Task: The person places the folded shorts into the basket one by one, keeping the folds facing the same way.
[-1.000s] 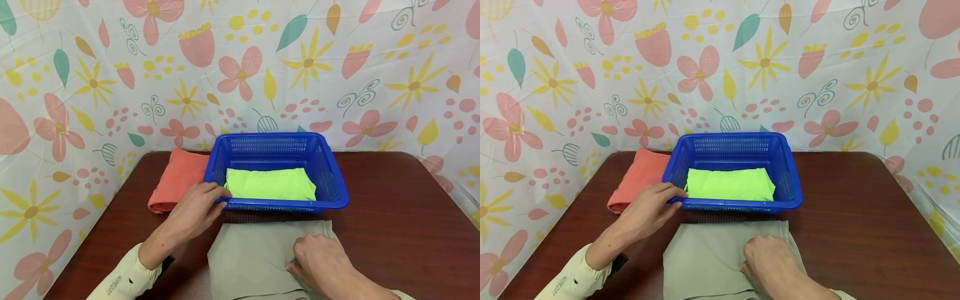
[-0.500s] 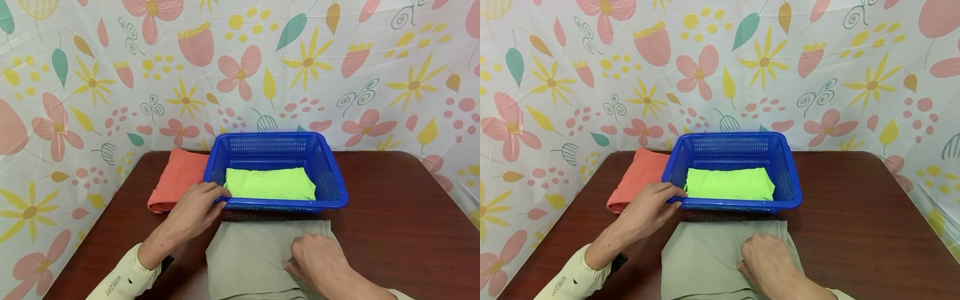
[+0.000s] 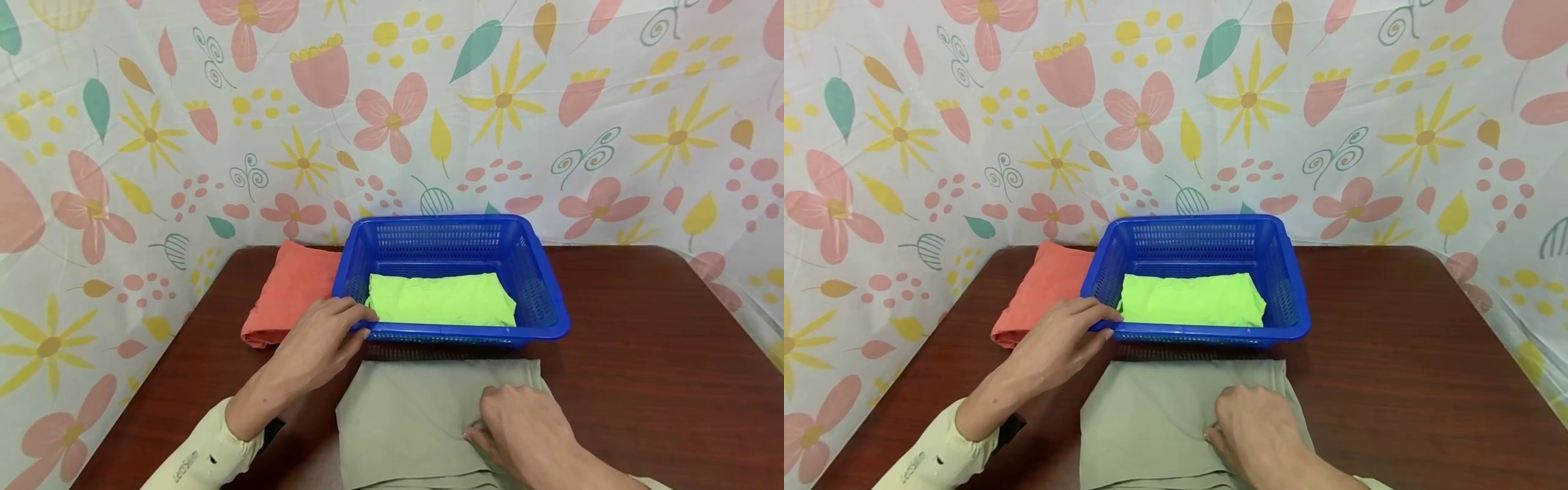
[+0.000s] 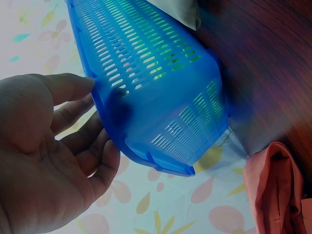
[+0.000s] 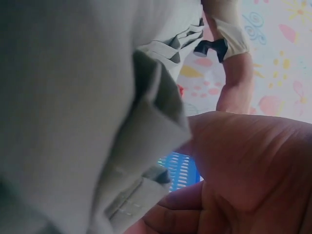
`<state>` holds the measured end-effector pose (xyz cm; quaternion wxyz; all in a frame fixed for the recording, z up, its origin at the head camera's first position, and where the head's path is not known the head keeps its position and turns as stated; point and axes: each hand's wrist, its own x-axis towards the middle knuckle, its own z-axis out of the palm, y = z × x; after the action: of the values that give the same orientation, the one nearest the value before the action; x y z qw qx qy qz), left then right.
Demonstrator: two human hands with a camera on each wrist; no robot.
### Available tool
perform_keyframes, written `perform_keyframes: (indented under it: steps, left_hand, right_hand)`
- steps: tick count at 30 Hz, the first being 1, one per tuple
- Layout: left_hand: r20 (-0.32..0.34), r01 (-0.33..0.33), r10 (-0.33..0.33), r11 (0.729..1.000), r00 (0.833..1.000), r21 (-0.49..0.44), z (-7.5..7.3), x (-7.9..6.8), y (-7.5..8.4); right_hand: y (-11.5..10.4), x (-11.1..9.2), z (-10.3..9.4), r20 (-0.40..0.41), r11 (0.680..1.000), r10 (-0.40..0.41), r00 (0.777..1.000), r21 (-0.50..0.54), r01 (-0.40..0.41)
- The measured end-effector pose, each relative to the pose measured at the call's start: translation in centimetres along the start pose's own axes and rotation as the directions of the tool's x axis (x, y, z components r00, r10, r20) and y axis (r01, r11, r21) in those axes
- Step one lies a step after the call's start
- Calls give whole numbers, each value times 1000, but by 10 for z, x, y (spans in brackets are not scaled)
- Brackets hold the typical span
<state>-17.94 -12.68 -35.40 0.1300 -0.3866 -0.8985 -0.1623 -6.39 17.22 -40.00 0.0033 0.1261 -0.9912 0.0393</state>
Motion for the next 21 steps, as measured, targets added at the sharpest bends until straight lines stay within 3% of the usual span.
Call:
perform_keyframes:
  steps: [13,21]
  left_hand:
    - [-3,4,-3,1000,1000,16,1,0,1]
    - [8,10,-10,999,1000,31,0,-1,2]
  right_hand:
    - [6,-1,0,20,998,19,1000,54,-20]
    - [16,0,-4,73,996,18,997,86,-24]
